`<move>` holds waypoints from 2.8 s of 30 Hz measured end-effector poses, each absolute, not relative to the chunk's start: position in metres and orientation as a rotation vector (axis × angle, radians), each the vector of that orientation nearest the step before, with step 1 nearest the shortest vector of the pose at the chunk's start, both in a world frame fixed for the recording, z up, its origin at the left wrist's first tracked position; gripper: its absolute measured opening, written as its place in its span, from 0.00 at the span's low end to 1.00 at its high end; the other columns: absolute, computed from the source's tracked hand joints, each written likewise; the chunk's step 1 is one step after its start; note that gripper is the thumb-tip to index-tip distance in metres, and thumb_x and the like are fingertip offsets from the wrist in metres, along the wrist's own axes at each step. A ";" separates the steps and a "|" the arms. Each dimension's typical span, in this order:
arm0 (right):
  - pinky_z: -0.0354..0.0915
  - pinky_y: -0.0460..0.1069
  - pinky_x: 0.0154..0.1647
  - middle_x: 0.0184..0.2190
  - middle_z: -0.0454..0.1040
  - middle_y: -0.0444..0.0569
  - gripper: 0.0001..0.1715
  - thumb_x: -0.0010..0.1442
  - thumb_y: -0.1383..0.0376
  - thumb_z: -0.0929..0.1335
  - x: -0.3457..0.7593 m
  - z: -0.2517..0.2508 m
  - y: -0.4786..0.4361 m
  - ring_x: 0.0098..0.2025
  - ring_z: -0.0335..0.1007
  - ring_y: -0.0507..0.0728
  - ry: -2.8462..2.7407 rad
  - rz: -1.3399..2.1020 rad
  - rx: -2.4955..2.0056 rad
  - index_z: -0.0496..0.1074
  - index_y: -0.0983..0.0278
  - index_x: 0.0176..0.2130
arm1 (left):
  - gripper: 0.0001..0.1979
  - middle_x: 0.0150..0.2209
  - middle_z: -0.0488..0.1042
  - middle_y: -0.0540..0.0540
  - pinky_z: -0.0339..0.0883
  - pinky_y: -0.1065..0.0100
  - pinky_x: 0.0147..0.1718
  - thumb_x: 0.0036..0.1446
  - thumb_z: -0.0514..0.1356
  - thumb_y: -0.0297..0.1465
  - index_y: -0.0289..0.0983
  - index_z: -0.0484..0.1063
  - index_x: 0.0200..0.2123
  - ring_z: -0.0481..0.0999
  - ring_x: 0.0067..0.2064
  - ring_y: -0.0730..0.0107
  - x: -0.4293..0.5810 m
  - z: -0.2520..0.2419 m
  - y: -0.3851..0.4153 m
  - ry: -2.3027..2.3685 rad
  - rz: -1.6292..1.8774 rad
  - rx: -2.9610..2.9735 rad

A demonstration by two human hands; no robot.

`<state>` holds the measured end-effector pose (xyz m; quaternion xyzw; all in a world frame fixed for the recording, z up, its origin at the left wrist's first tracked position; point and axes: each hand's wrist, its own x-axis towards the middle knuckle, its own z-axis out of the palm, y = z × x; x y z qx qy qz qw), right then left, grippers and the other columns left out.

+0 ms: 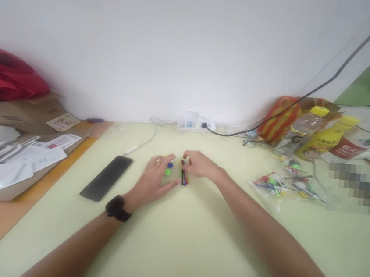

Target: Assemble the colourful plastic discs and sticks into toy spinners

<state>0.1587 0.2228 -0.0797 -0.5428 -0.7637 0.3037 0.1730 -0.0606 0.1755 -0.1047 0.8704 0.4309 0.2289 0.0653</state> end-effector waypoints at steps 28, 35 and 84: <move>0.63 0.49 0.54 0.49 0.73 0.54 0.18 0.63 0.72 0.69 0.150 -0.114 0.238 0.51 0.70 0.56 -2.069 0.796 -1.322 0.76 0.66 0.52 | 0.49 0.75 0.47 0.38 0.66 0.49 0.61 0.57 0.67 0.52 0.46 0.48 0.74 0.50 0.73 0.43 -0.080 -0.114 0.193 1.328 0.658 2.366; 0.64 0.49 0.51 0.47 0.72 0.54 0.19 0.61 0.68 0.71 0.150 -0.111 0.236 0.46 0.70 0.56 -2.071 0.754 -1.382 0.75 0.67 0.52 | 0.44 0.71 0.56 0.36 0.66 0.45 0.61 0.61 0.64 0.51 0.42 0.52 0.72 0.58 0.70 0.42 -0.079 -0.118 0.194 1.352 0.693 2.394; 0.62 0.47 0.41 0.38 0.70 0.50 0.06 0.64 0.71 0.68 0.139 -0.101 0.218 0.39 0.68 0.54 -2.126 0.654 -1.404 0.77 0.65 0.38 | 0.15 0.67 0.65 0.44 0.62 0.42 0.62 0.63 0.64 0.36 0.46 0.78 0.53 0.60 0.65 0.45 -0.068 -0.104 0.181 1.102 0.677 2.774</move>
